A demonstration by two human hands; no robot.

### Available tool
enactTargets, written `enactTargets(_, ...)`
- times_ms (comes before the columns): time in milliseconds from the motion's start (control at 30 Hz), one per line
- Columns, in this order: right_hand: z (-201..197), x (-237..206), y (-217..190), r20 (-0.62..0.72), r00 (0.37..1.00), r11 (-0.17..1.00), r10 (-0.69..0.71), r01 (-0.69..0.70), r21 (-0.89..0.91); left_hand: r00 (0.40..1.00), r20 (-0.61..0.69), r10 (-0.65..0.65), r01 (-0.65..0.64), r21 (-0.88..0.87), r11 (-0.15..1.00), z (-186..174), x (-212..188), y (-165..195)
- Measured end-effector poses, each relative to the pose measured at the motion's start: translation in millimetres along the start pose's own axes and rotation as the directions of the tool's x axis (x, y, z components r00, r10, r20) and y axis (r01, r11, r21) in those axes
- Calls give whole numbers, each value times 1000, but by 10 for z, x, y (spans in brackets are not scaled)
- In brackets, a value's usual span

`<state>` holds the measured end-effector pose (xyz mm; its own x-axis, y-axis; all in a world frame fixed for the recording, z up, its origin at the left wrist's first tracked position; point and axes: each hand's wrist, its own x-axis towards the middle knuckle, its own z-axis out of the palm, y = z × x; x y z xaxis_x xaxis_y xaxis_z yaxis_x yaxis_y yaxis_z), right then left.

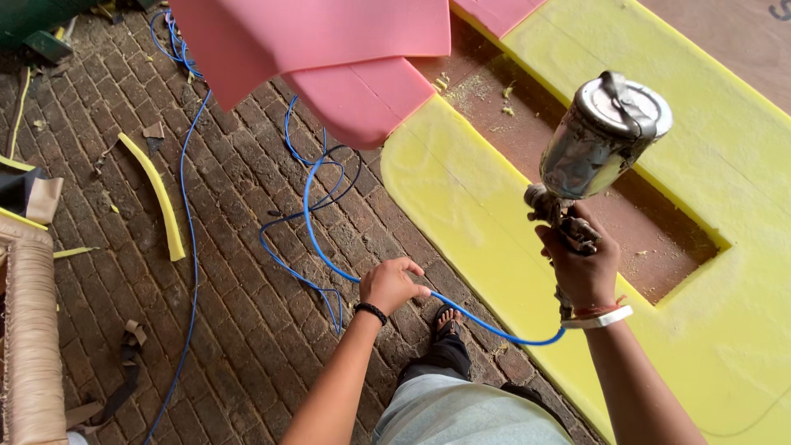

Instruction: The person carries a large pink foam sheet across the workshop, then fills a spray gun with adhesive from a metal can and pours liquid into it. They then spray the adhesive onto yellow foam letter shapes laid on the brick floor, moving the spray gun across the foam surfaces.

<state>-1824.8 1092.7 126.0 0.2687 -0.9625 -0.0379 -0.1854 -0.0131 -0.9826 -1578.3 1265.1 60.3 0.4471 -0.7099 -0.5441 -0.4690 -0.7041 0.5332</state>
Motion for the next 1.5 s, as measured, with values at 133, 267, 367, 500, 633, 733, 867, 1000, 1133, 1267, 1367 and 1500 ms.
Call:
enactTargets(133,77,-20,-71,129,986,993,105,-110,32,999,29,-14,16,-56,998,-42,-29,-140)
enactTargets(267,170,-68,-65,34,999,1000,23,-23,4,1000,-16,-18,18,-17,1000,-1,-48,-125)
enactTargets(367,148,-94,-47,49,998,999,35,-37,29,1000,-11,-28,28,-7,1000,-34,-25,-104)
enactTargets(500,-67,-268,-33,180,975,991,128,-120,-57,996,81,42,-45,34,998,7,-16,-24)
enactTargets(633,-190,-567,50,92,970,970,226,-216,-110,975,178,135,-152,84,985,307,-96,154)
enactTargets(733,-196,-688,156,-5,995,990,95,-95,-100,983,102,152,-170,189,967,414,-99,172)
enactTargets(867,-397,-868,256,67,969,968,239,-243,67,962,188,199,-233,177,956,489,-46,104)
enactTargets(1000,-625,-1280,368,-124,936,921,330,-348,-175,908,276,316,-370,175,912,900,-199,175)
enactTargets(1133,-709,-1570,488,-262,942,977,211,-212,25,919,211,333,-378,227,898,1033,-255,197)
enactTargets(1267,-910,-1952,503,-130,960,967,249,-238,93,903,339,264,-341,191,920,1018,-300,133)
enactTargets(1367,-960,-2296,532,-256,935,963,245,-265,-46,874,373,311,-419,256,871,1164,-543,91)
enactTargets(1500,-945,-2527,624,-377,893,969,247,-233,84,874,327,360,-468,361,807,1301,-832,78)
